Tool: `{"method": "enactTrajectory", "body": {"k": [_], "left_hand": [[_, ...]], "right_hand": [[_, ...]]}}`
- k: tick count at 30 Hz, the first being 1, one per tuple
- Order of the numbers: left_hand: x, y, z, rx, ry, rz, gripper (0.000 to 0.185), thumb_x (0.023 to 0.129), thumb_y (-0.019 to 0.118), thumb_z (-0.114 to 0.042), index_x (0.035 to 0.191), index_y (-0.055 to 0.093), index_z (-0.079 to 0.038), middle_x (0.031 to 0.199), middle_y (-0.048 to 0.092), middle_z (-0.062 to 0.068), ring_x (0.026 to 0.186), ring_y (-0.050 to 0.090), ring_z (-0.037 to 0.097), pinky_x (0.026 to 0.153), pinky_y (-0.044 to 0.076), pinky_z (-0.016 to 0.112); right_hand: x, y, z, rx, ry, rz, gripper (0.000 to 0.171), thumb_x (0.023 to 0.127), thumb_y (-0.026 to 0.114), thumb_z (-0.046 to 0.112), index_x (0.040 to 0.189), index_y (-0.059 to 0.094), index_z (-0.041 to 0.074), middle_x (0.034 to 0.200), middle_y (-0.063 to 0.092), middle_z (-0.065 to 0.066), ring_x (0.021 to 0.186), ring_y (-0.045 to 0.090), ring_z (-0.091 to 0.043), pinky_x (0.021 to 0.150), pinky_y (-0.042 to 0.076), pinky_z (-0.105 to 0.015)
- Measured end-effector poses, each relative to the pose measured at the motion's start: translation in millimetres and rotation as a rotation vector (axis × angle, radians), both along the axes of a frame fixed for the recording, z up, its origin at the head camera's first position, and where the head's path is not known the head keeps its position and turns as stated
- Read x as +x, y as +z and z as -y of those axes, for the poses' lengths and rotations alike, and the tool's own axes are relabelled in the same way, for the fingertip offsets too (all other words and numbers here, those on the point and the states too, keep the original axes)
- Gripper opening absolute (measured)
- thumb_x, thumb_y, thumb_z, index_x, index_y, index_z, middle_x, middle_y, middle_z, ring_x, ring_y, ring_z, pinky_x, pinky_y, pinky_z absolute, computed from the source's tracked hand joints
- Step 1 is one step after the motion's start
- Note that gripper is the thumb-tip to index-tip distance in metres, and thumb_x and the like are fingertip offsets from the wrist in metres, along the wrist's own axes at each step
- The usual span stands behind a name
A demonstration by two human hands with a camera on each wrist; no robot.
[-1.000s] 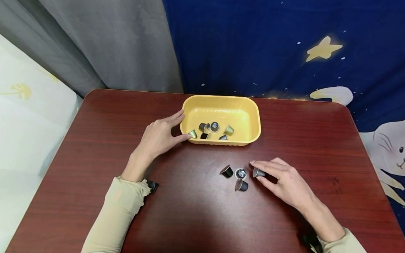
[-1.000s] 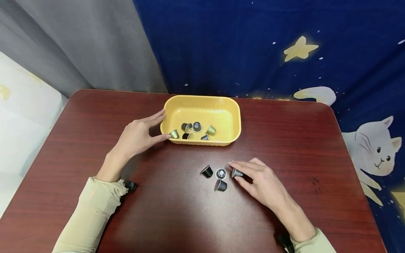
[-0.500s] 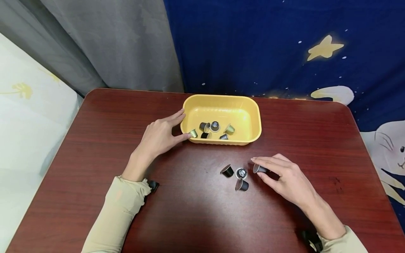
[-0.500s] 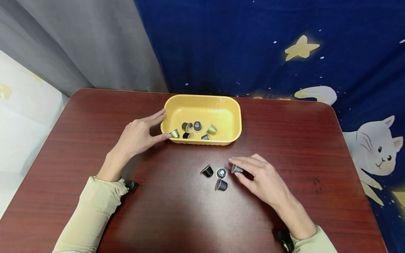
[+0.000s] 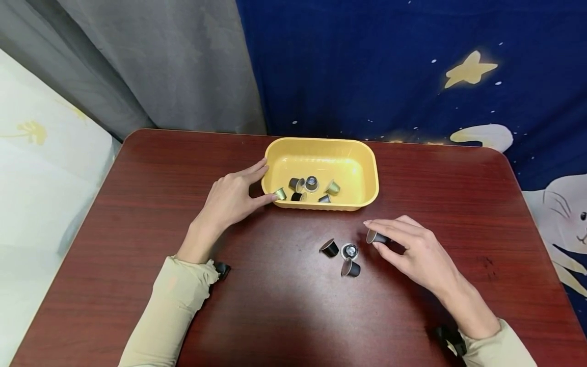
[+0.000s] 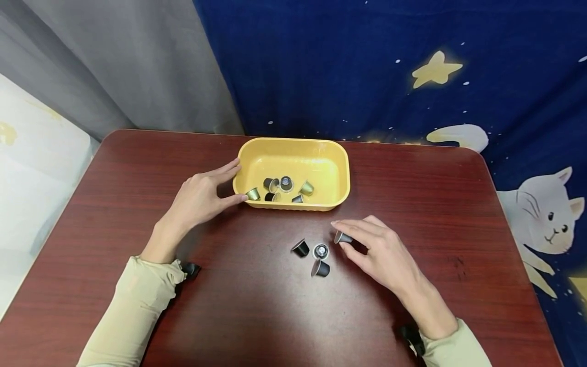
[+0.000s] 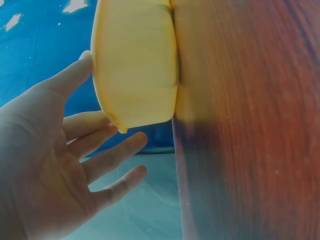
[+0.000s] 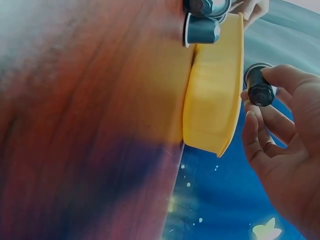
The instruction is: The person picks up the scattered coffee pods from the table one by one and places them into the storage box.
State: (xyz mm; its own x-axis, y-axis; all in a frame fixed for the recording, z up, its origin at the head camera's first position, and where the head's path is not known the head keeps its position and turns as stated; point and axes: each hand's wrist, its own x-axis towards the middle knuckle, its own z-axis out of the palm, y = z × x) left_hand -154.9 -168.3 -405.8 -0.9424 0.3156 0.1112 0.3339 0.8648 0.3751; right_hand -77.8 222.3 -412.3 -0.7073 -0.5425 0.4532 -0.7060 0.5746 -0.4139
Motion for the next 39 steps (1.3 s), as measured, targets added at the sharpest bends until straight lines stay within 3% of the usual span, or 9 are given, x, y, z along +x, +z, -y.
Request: {"method": "enactTrajectory", "body": {"k": [12, 23, 32, 39], "left_hand": [[-2.0, -1.4, 0, 0.004, -0.003, 0.000, 0.077, 0.084, 0.068, -0.063, 0.147, 0.051, -0.021, 0.154, 0.040, -0.013, 0.105, 0.066, 0.031, 0.068, 0.052, 0.049], [-1.9, -1.6, 0, 0.004, 0.001, 0.007, 0.078, 0.084, 0.067, -0.065, 0.147, 0.050, -0.022, 0.155, 0.039, -0.014, 0.100, 0.067, 0.030, 0.065, 0.051, 0.047], [-1.1, -2.2, 1, 0.004, 0.001, 0.016, 0.078, 0.084, 0.067, -0.064, 0.148, 0.049, -0.022, 0.155, 0.038, -0.014, 0.106, 0.066, 0.031, 0.068, 0.052, 0.049], [-1.1, -1.8, 0, -0.001, 0.002, 0.012, 0.078, 0.084, 0.067, -0.065, 0.148, 0.049, -0.022, 0.155, 0.038, -0.015, 0.103, 0.067, 0.031, 0.066, 0.051, 0.048]], "right_hand": [[-14.3, 8.3, 5, 0.013, -0.021, 0.016, 0.044, 0.082, 0.075, 0.012, 0.126, 0.070, 0.015, 0.112, 0.072, 0.005, 0.093, 0.062, -0.009, 0.084, 0.043, -0.018], [-22.9, 8.9, 7, -0.033, 0.024, -0.012, 0.044, 0.082, 0.075, 0.009, 0.125, 0.071, 0.014, 0.122, 0.069, 0.002, 0.095, 0.063, -0.013, 0.089, 0.040, -0.016], [-26.3, 8.4, 8, -0.015, -0.002, -0.002, 0.045, 0.083, 0.076, 0.010, 0.127, 0.070, 0.017, 0.123, 0.069, 0.003, 0.097, 0.062, -0.012, 0.087, 0.041, -0.019], [-34.4, 13.4, 10, -0.001, -0.004, 0.000, 0.045, 0.083, 0.077, 0.009, 0.127, 0.070, 0.016, 0.125, 0.069, 0.001, 0.097, 0.063, -0.013, 0.087, 0.042, -0.020]]}}
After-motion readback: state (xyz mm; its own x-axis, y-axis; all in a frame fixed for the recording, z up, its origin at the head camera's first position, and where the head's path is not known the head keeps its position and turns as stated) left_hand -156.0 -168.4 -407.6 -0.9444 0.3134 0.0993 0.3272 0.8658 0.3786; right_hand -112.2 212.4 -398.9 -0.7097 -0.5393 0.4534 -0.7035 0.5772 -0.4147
